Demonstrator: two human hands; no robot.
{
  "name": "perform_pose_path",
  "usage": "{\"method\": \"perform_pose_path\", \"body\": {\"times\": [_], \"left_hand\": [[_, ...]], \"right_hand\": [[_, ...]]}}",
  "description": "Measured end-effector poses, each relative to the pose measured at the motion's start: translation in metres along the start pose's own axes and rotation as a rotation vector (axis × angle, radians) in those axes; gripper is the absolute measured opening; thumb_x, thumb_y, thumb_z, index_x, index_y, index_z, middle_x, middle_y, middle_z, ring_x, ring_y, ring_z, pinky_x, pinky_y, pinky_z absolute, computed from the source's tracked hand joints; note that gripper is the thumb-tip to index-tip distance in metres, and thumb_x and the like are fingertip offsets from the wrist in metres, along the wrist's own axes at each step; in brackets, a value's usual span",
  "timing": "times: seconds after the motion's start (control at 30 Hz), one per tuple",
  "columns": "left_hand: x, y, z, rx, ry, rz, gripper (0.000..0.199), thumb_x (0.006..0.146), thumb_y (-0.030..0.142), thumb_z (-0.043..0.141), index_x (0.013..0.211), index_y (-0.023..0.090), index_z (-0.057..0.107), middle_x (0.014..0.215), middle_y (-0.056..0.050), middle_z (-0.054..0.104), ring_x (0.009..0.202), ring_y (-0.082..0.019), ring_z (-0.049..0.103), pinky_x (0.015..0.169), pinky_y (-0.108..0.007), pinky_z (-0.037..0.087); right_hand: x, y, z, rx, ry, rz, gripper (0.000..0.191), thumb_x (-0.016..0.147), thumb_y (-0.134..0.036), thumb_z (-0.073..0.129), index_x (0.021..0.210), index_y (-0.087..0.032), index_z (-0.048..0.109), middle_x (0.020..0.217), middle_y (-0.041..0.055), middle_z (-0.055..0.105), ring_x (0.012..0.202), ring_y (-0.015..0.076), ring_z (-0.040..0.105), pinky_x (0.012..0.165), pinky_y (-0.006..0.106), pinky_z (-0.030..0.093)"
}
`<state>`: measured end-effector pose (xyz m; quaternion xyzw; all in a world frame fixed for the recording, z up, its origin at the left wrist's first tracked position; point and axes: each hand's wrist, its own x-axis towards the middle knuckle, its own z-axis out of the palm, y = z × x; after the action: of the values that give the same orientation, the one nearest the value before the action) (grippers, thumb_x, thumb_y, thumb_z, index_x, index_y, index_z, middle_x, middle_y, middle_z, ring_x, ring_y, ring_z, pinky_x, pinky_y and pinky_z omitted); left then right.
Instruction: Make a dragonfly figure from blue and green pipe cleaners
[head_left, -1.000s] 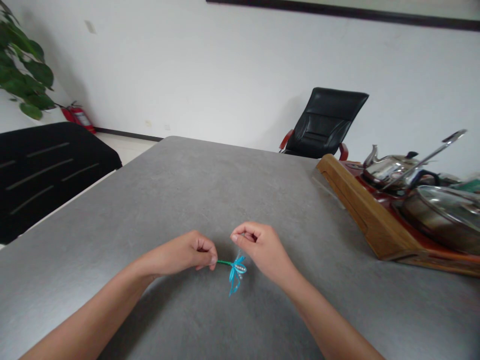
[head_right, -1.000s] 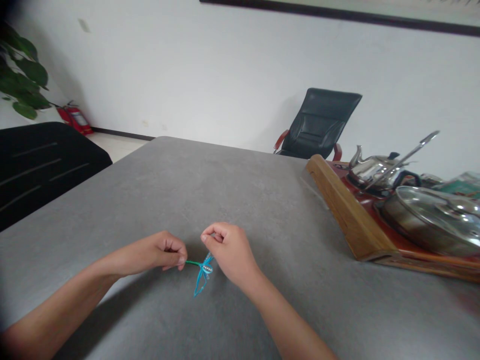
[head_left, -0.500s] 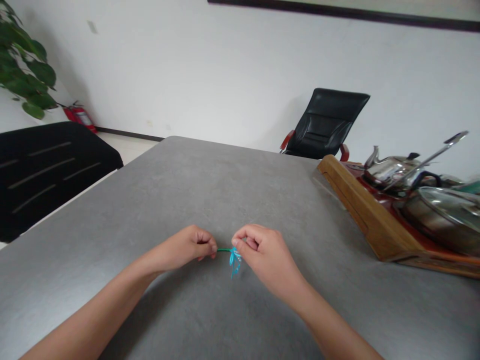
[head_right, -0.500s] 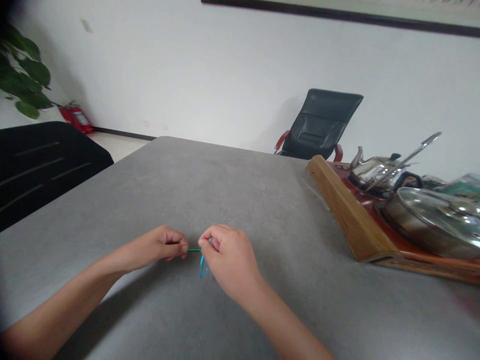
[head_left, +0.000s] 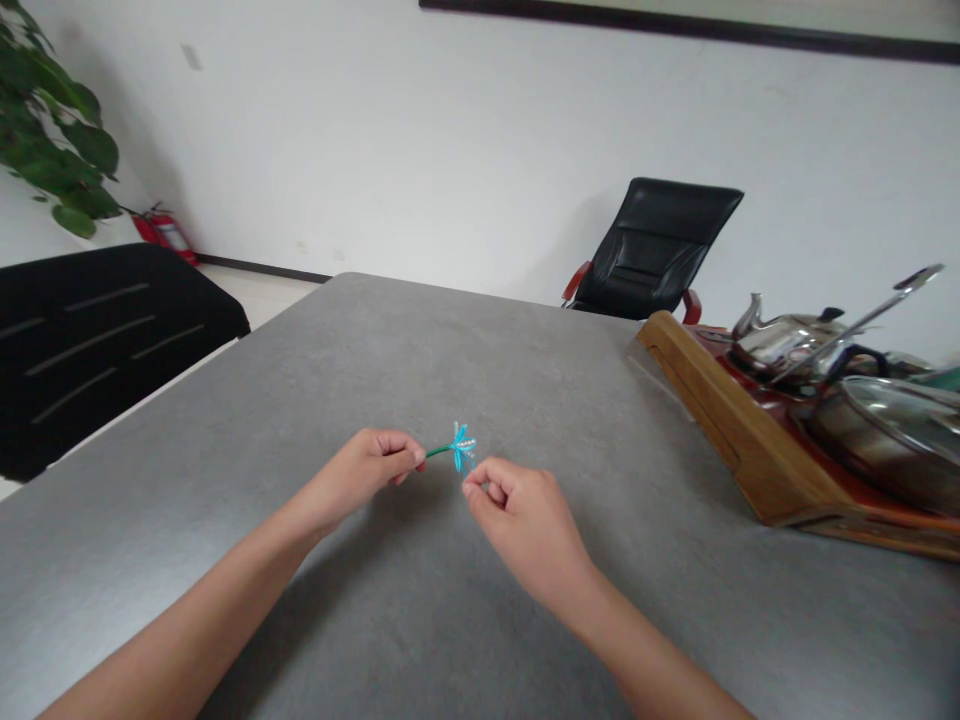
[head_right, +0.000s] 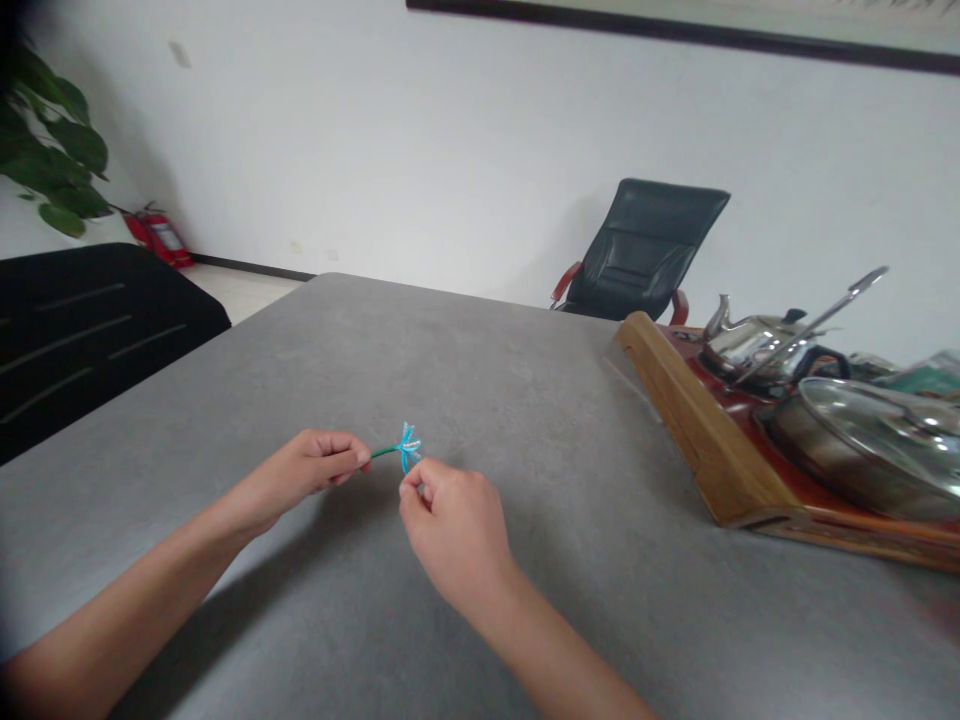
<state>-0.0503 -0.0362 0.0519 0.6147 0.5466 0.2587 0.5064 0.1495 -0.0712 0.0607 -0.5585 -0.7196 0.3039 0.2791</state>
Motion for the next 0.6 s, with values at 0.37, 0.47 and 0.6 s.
{"method": "perform_pose_path", "body": {"times": [0.37, 0.47, 0.6], "left_hand": [[-0.002, 0.005, 0.0, -0.08, 0.06, -0.013, 0.03, 0.076, 0.042, 0.053, 0.071, 0.013, 0.06, 0.053, 0.006, 0.037, 0.048, -0.008, 0.025, 0.046, -0.021, 0.018], [-0.003, 0.005, 0.001, -0.106, 0.041, -0.021, 0.029, 0.076, 0.042, 0.054, 0.072, 0.013, 0.06, 0.053, 0.007, 0.037, 0.047, -0.007, 0.024, 0.045, -0.021, 0.017], [-0.003, 0.005, 0.002, -0.151, 0.022, -0.032, 0.027, 0.077, 0.039, 0.053, 0.072, 0.014, 0.059, 0.053, 0.007, 0.035, 0.047, -0.007, 0.023, 0.045, -0.021, 0.016]], "right_hand": [[0.017, 0.03, 0.025, 0.564, -0.138, 0.169, 0.017, 0.073, -0.032, 0.059, 0.064, -0.017, 0.059, 0.049, -0.0068, 0.038, 0.044, 0.0075, 0.029, 0.045, 0.023, 0.02], [0.02, 0.03, 0.025, 0.708, -0.178, 0.267, 0.018, 0.069, -0.034, 0.064, 0.065, -0.017, 0.059, 0.05, -0.0075, 0.039, 0.042, 0.0062, 0.026, 0.043, 0.023, 0.017], [0.019, 0.028, 0.023, 0.803, -0.221, 0.359, 0.022, 0.066, -0.036, 0.068, 0.066, -0.017, 0.057, 0.051, -0.0084, 0.041, 0.039, 0.0042, 0.023, 0.04, 0.023, 0.013]]}}
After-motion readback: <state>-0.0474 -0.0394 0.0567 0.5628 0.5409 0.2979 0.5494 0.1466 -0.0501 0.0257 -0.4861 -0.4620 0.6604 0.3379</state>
